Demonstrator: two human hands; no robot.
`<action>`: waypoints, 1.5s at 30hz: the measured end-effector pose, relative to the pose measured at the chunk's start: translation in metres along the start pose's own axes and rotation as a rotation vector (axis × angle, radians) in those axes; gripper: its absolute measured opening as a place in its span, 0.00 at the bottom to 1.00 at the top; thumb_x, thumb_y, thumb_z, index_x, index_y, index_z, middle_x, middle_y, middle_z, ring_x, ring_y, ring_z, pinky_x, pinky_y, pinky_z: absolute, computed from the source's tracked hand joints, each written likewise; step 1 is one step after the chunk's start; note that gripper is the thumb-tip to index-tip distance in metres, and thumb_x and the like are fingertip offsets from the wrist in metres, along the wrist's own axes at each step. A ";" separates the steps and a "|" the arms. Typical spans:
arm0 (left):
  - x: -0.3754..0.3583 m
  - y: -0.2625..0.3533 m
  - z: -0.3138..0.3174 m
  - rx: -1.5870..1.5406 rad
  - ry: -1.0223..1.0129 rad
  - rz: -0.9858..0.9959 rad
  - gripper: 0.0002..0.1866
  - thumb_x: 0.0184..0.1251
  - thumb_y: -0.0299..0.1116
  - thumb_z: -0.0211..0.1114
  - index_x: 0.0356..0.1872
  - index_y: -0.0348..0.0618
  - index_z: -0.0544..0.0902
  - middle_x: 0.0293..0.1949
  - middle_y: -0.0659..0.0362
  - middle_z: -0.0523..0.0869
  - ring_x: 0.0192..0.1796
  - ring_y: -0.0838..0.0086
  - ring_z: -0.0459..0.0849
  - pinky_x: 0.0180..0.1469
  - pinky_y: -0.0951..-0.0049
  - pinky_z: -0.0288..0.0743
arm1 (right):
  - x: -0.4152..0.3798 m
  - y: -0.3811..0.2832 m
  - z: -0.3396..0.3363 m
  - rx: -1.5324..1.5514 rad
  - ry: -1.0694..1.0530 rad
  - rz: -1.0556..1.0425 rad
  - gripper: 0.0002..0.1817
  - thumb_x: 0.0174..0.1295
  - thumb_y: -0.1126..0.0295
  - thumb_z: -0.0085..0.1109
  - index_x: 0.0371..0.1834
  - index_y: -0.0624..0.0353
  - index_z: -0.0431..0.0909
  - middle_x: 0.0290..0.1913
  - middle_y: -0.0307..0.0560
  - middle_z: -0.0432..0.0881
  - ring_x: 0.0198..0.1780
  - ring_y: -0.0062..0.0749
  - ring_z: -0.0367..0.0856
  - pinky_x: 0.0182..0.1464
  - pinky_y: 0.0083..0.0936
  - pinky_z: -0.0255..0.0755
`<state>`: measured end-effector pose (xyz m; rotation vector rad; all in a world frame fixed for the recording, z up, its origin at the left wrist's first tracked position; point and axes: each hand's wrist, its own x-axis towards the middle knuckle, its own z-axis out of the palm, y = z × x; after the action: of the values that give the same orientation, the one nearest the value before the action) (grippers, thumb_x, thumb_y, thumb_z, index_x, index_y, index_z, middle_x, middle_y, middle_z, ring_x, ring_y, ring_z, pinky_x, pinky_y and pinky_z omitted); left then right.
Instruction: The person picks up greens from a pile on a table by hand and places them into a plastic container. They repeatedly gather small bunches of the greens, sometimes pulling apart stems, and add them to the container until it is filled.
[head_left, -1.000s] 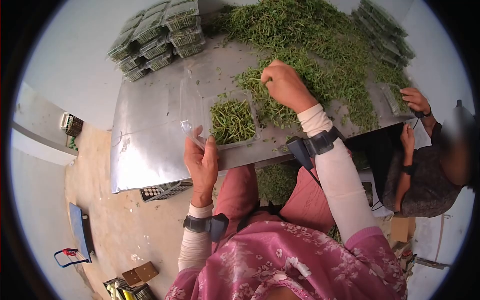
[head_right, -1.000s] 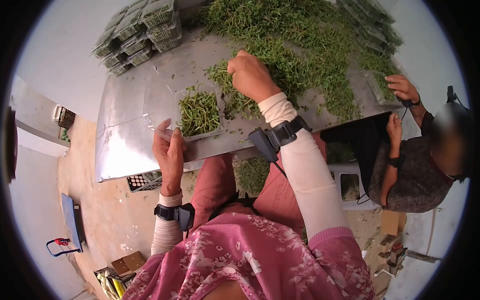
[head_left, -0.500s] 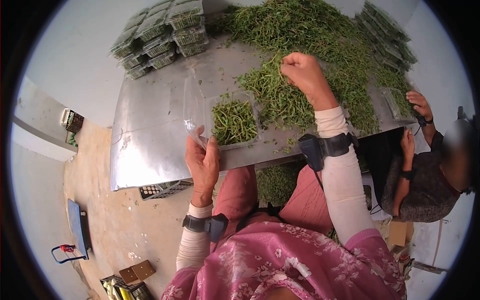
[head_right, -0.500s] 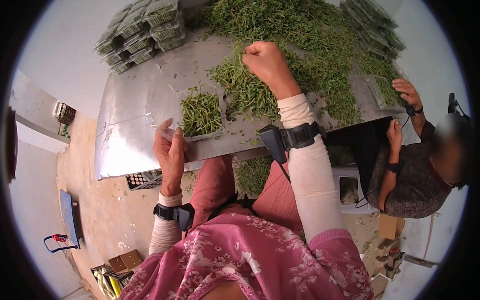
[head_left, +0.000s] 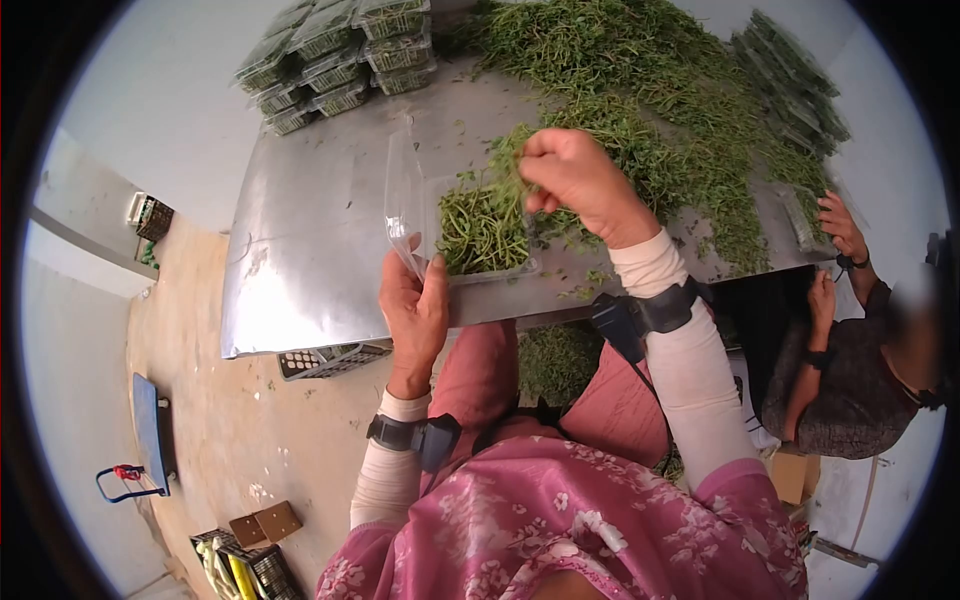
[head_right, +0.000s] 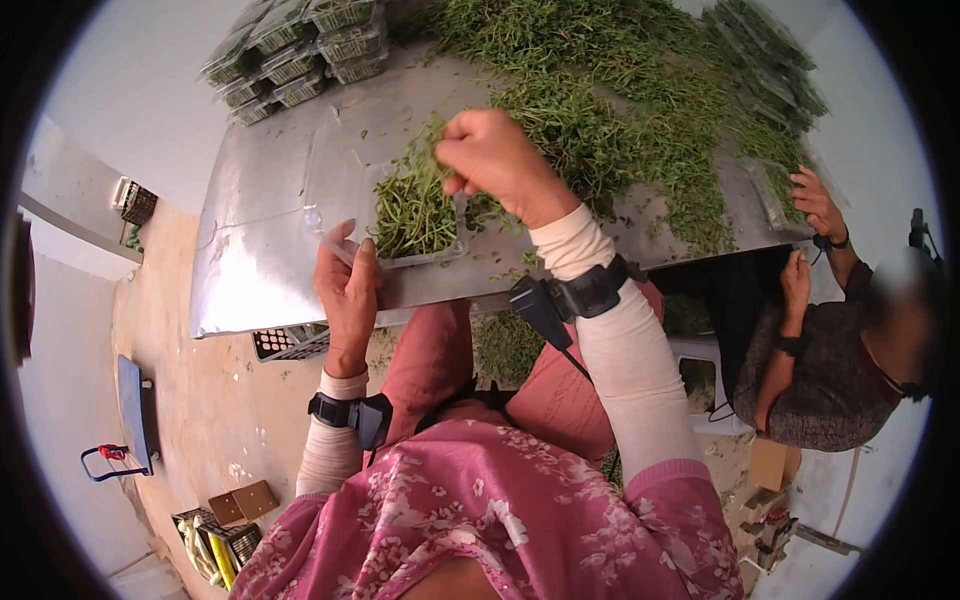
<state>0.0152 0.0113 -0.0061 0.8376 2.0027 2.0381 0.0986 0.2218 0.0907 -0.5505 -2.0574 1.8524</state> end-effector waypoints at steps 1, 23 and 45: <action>0.000 0.000 0.000 0.002 -0.002 -0.006 0.19 0.72 0.30 0.62 0.59 0.32 0.73 0.33 0.62 0.77 0.26 0.84 0.73 0.27 0.81 0.66 | 0.000 0.001 0.006 -0.035 -0.034 0.012 0.07 0.65 0.71 0.57 0.37 0.65 0.78 0.29 0.39 0.80 0.23 0.18 0.80 0.22 0.14 0.68; 0.000 0.000 0.001 0.050 0.004 0.017 0.19 0.73 0.32 0.61 0.59 0.32 0.73 0.27 0.65 0.77 0.25 0.84 0.72 0.27 0.82 0.65 | 0.004 0.008 0.025 -0.097 -0.099 -0.101 0.12 0.67 0.64 0.61 0.32 0.63 0.80 0.20 0.34 0.77 0.21 0.12 0.74 0.22 0.13 0.63; -0.002 0.005 0.001 0.019 -0.006 -0.034 0.19 0.73 0.30 0.61 0.59 0.31 0.72 0.27 0.67 0.76 0.28 0.85 0.70 0.29 0.82 0.64 | 0.006 0.008 0.014 0.001 -0.111 -0.086 0.12 0.67 0.64 0.61 0.38 0.63 0.82 0.26 0.37 0.82 0.24 0.14 0.76 0.25 0.13 0.66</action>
<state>0.0187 0.0107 -0.0018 0.8067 2.0217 1.9989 0.0872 0.2137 0.0813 -0.3596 -2.1147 1.8728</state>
